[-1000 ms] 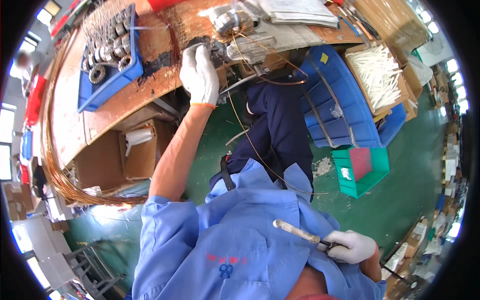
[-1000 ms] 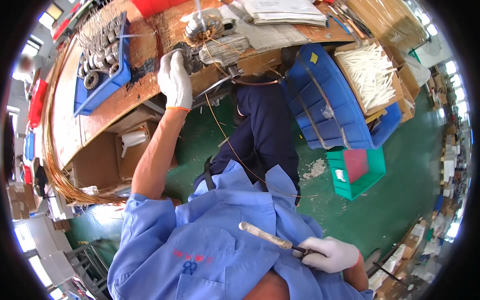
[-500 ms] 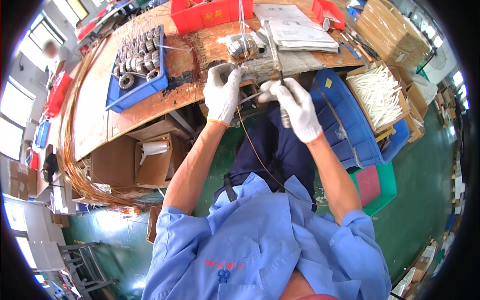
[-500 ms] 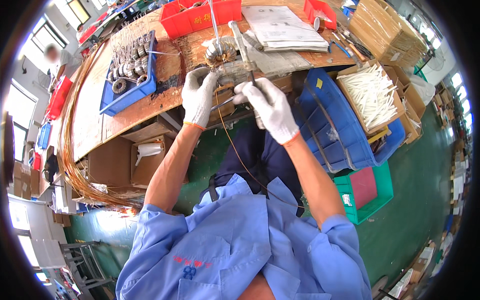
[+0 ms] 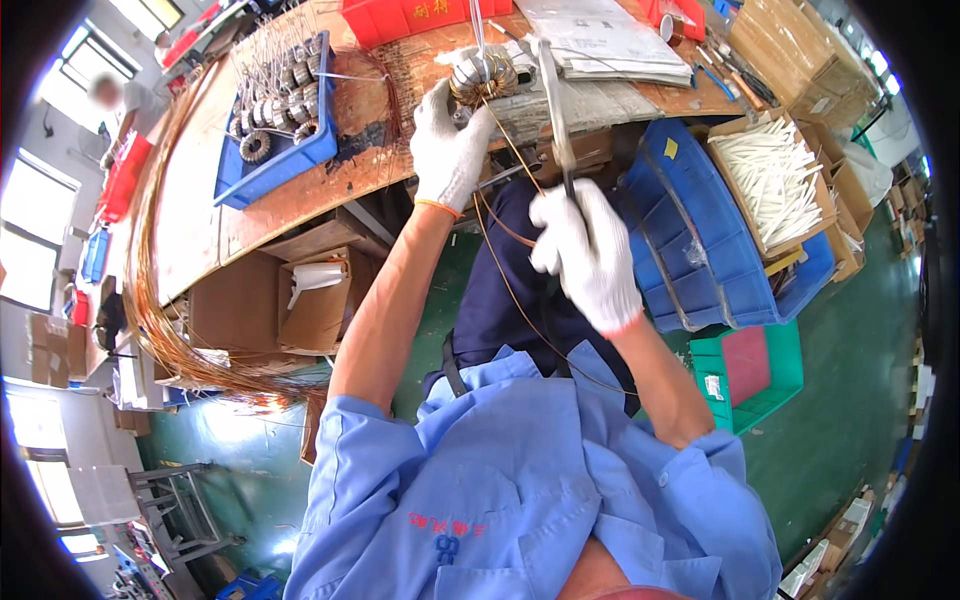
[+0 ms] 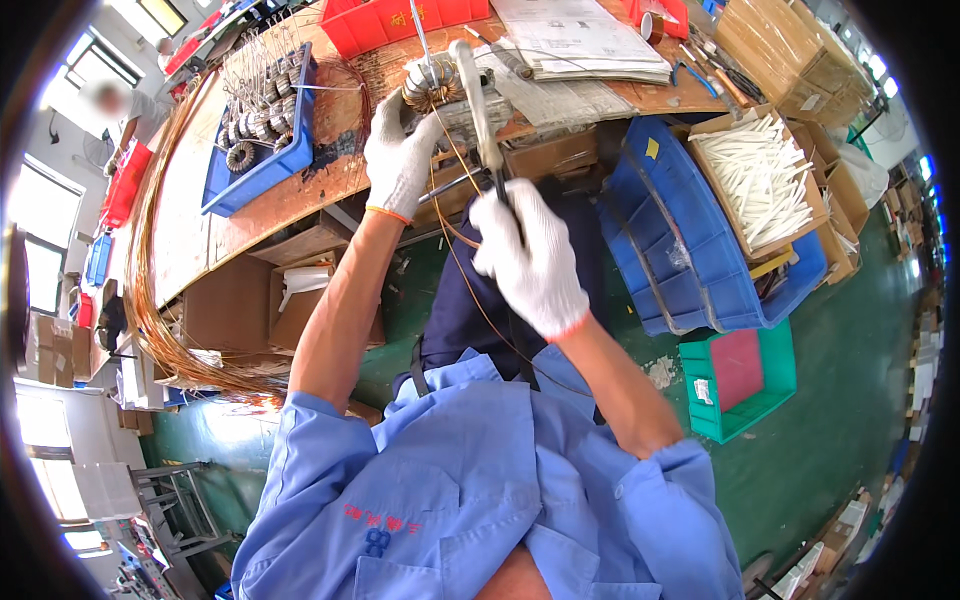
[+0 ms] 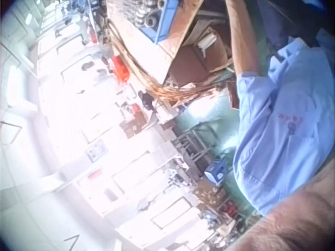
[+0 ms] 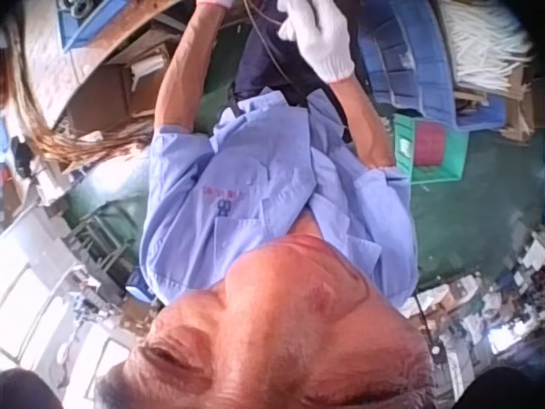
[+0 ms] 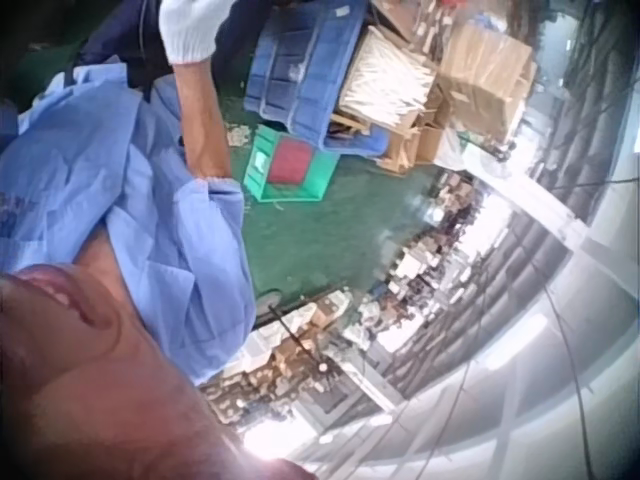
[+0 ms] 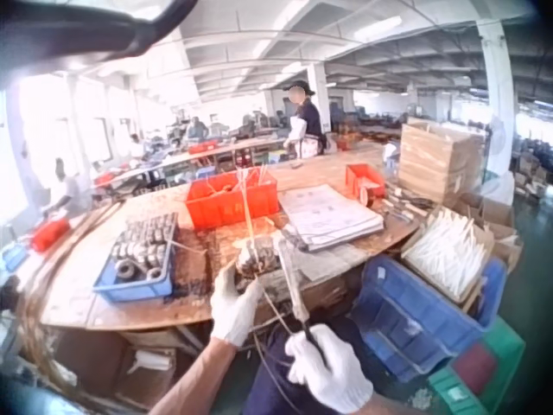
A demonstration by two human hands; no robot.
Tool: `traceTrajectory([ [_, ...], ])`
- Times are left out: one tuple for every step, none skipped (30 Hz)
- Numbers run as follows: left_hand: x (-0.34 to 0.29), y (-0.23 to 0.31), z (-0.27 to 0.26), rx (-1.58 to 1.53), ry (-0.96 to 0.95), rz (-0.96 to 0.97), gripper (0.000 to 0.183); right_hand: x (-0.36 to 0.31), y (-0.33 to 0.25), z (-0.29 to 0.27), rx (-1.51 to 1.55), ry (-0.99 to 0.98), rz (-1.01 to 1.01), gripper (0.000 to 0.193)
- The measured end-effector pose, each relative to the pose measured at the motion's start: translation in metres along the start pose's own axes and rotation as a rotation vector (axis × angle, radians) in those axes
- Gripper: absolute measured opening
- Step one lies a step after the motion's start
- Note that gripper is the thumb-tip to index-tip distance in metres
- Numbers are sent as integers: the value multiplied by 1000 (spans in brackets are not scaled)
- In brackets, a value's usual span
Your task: Assembling and securing copper wire coils onto a circular metal core using tape and tools.
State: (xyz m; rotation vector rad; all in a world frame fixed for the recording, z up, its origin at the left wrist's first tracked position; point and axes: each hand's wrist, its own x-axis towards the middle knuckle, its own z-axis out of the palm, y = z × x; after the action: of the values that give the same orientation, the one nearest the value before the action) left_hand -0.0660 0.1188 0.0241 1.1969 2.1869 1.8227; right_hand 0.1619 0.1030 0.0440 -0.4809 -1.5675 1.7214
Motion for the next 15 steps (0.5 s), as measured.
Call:
traceTrajectory([
  [-6,5,-4,146,28,12,88,-18,0,7,-69,40,-60,22],
  [-10,5,-2,159,13,-28,99,-36,-11,9,-102,45,-47,20],
  [-16,7,1,233,66,13,105,-61,-21,7,-133,51,-21,19],
  [-20,8,4,202,77,34,107,-88,-20,4,-189,66,-15,17],
  [-18,9,15,157,84,62,110,-108,-18,-6,-255,90,-18,15],
  [-20,25,19,89,41,49,113,-128,-18,-14,-175,146,-9,13],
  [-23,34,26,38,53,24,119,-147,-20,-23,-100,200,0,11],
  [-27,34,37,21,97,2,116,-169,-26,-38,-258,157,-43,9],
  [-30,30,42,32,157,-9,113,-192,-25,-54,-388,95,-91,7],
  [-30,25,45,30,154,-14,113,-209,-28,-61,-391,96,-86,7],
  [-30,20,49,-11,214,-31,105,-226,-31,-65,-475,123,-70,7],
  [-30,16,54,-49,276,-44,97,-244,-33,-70,-555,149,-58,7],
  [-30,12,58,-51,279,-49,97,-261,-36,-77,-637,166,-45,7],
  [-32,10,64,-79,398,-45,78,-284,-42,-88,-725,240,200,7],
  [-35,11,73,-109,511,-42,63,-302,-28,-106,-1104,216,101,15],
])
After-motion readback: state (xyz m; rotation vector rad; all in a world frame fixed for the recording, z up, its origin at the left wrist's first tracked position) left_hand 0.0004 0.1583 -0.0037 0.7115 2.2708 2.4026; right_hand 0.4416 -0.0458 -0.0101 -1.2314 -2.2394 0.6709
